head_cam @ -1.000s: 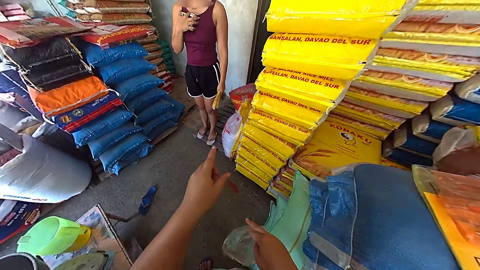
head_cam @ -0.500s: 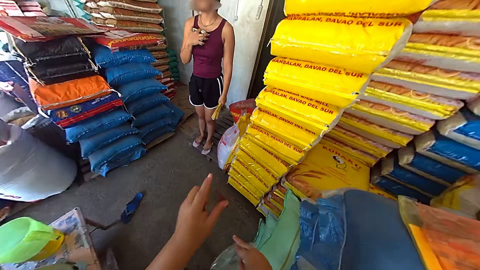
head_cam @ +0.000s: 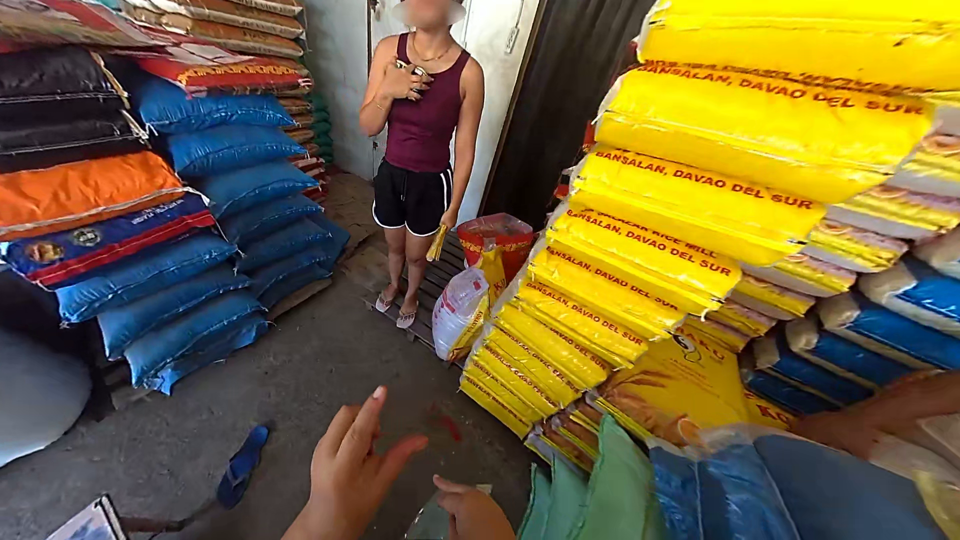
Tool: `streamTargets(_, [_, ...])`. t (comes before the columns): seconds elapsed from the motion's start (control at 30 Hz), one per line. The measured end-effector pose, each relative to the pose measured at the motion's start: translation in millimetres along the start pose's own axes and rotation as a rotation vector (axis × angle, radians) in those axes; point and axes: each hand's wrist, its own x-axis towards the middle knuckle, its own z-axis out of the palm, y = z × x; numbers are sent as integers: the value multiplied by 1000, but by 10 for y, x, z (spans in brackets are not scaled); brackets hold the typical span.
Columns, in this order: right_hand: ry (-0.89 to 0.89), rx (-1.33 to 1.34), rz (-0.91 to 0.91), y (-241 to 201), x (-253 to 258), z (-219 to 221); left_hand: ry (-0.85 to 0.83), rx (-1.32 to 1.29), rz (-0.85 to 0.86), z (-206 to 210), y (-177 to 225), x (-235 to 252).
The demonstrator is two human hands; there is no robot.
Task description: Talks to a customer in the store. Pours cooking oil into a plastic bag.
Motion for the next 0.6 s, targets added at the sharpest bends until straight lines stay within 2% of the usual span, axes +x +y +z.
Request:
streamTargets(0.27, [-38,41,-55,-844,856,76,-98,19,-39,-432,-1059,312])
streamTargets(0.47, [-49,29,-67,-1012,1313,-6,-147,15,-141,-367,-1460,362])
streamTargets(0.6, [-37,5,-148,-1025,1658,-153,-178,27,-154,-266,-1628,466])
